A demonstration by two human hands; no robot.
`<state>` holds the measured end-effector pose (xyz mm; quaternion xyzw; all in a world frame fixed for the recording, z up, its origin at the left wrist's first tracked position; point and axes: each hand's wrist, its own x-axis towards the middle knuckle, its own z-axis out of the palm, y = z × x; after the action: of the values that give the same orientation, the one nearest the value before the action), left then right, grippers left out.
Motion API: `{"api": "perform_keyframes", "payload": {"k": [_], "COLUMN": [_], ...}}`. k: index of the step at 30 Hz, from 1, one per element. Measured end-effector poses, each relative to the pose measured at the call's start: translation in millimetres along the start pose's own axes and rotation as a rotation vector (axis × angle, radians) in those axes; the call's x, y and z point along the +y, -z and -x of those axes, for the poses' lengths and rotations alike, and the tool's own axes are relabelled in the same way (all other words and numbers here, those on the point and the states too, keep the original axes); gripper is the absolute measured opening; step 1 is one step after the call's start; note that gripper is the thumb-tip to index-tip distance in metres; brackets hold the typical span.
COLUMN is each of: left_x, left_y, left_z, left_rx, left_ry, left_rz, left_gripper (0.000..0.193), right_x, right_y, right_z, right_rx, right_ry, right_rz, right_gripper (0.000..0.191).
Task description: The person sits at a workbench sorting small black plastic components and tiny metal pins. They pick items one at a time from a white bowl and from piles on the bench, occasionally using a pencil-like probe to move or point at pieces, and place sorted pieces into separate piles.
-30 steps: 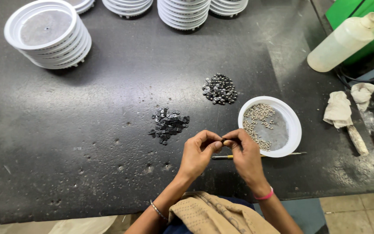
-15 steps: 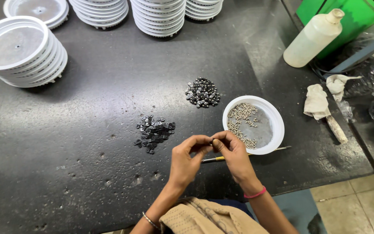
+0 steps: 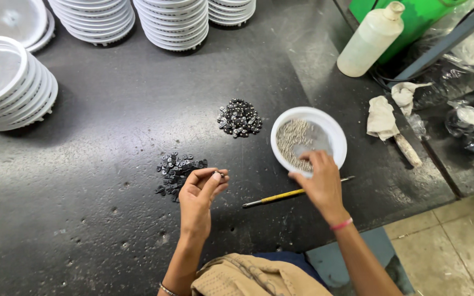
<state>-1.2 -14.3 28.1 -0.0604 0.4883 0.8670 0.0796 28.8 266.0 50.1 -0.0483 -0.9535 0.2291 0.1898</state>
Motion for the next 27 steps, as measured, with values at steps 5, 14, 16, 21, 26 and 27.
{"api": "perform_keyframes", "payload": {"k": [5, 14, 16, 21, 26, 27], "left_x": [-2, -29, -38, -53, -51, -50], "left_y": [4, 28, 31, 30, 35, 36], "left_z": [6, 11, 11, 7, 5, 5], "left_rx": [0.004, -0.008, -0.004, -0.038, -0.026, -0.015], "left_ry": [0.054, 0.170, 0.194, 0.144, 0.080, 0.067], "left_rz": [-0.032, 0.051, 0.065, 0.027, -0.037, -0.059], "left_gripper": [0.028, 0.030, 0.029, 0.028, 0.026, 0.026], "right_x": [4, -12, -15, -24, -41, -45], "right_y": [-1, 2, -5, -20, -28, -32], "right_z": [-16, 40, 48, 53, 49, 47], "right_rx": [0.157, -0.268, -0.205, -0.075, -0.072, -0.053], "right_ry": [-0.028, 0.178, 0.186, 0.184, 0.153, 0.167], "right_rz": [-0.004, -0.208, -0.180, -0.169, -0.156, -0.157], "right_gripper": [0.037, 0.022, 0.017, 0.012, 0.028, 0.025]}}
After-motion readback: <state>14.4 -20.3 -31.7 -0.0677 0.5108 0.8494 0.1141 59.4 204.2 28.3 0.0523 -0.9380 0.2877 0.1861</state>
